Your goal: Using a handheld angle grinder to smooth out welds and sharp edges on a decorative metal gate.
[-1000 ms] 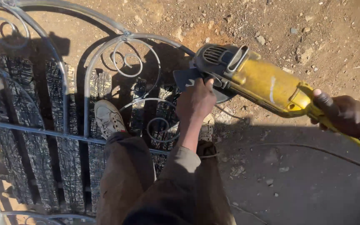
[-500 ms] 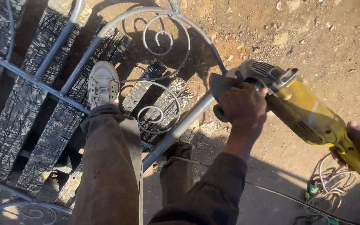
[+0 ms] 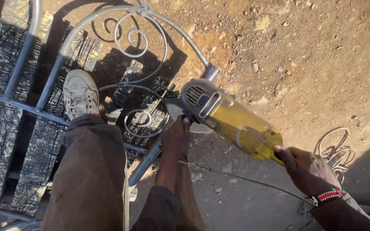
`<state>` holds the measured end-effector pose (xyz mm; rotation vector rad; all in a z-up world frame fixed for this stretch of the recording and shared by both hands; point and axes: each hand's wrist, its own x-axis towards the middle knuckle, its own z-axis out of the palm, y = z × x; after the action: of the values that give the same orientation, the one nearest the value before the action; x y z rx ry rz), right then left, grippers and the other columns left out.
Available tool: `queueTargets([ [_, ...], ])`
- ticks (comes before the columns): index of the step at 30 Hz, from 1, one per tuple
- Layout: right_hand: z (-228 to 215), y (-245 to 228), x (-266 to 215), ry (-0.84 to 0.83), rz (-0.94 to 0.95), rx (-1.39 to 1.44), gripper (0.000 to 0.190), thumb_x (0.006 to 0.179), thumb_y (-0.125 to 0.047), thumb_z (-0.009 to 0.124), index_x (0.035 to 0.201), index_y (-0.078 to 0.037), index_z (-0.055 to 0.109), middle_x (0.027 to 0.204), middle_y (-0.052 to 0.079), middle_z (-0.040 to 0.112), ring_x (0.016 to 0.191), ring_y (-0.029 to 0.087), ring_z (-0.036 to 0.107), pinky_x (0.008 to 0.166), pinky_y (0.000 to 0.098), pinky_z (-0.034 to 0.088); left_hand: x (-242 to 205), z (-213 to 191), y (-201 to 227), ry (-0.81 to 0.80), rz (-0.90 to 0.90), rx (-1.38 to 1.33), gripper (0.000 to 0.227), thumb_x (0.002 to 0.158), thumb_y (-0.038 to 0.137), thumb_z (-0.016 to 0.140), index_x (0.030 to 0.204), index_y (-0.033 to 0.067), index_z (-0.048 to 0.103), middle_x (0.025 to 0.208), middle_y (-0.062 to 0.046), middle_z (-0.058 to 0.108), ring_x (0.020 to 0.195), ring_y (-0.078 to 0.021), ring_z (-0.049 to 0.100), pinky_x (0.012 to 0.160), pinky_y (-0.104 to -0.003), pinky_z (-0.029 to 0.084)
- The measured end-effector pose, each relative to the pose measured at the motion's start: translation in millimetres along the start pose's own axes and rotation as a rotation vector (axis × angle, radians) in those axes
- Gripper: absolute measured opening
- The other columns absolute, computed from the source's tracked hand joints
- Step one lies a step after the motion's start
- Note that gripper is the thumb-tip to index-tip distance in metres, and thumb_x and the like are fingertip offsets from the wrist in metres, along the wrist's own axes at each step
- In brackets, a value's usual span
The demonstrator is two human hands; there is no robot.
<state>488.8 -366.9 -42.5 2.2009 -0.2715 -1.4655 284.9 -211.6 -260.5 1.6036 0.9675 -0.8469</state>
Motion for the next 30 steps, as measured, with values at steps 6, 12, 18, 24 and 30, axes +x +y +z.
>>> queueTargets([
  [6, -11, -15, -19, 0.136, 0.114, -0.023, 0.071, 0.097, -0.074, 0.031, 0.115, -0.023, 0.078, 0.111, 0.027, 0.075, 0.107, 0.050, 0.069, 0.084, 0.0546, 0.051, 39, 3, 24, 0.134, 0.202, -0.079, 0.039, 0.108, 0.039, 0.026, 0.119, 0.0117, 0.053, 0.105, -0.018, 0.068, 0.090, -0.0455, 0.063, 0.071, -0.061, 0.043],
  [12, -36, -18, -39, 0.027, 0.149, -0.061, 0.082, 0.090, -0.080, 0.028, 0.105, -0.021, 0.083, 0.095, 0.024, 0.079, 0.096, 0.042, 0.074, 0.080, 0.0447, 0.052, 2, -26, 46, 0.040, 0.057, -0.018, 0.041, 0.108, 0.039, 0.028, 0.115, 0.0114, 0.058, 0.098, -0.019, 0.066, 0.088, -0.0434, 0.064, 0.071, -0.061, 0.047],
  [18, -22, -10, -22, 0.119, 0.076, -0.076, 0.076, 0.098, -0.072, 0.025, 0.099, -0.024, 0.083, 0.079, 0.018, 0.077, 0.079, 0.033, 0.078, 0.063, 0.0401, 0.053, 35, 6, 33, 0.224, 0.250, -0.114, 0.033, 0.107, 0.033, 0.034, 0.108, 0.0101, 0.058, 0.094, -0.013, 0.068, 0.082, -0.0370, 0.064, 0.065, -0.053, 0.046],
  [24, -26, -7, -24, 0.003, 0.131, -0.002, 0.069, 0.094, -0.070, 0.034, 0.117, -0.028, 0.084, 0.090, 0.025, 0.077, 0.097, 0.040, 0.074, 0.081, 0.0426, 0.052, -7, -11, 42, 0.013, -0.031, 0.043, 0.034, 0.109, 0.038, 0.029, 0.112, 0.0145, 0.053, 0.104, -0.014, 0.069, 0.084, -0.0452, 0.066, 0.066, -0.061, 0.046],
  [30, -47, 38, 43, 0.189, 0.055, -0.204, 0.076, 0.105, -0.073, 0.023, 0.107, -0.030, 0.086, 0.084, 0.021, 0.085, 0.091, 0.039, 0.080, 0.076, 0.0408, 0.053, 25, 11, 82, 0.168, 0.077, -0.023, 0.032, 0.109, 0.036, 0.034, 0.113, 0.0108, 0.054, 0.100, -0.020, 0.069, 0.080, -0.0488, 0.067, 0.060, -0.064, 0.048],
])
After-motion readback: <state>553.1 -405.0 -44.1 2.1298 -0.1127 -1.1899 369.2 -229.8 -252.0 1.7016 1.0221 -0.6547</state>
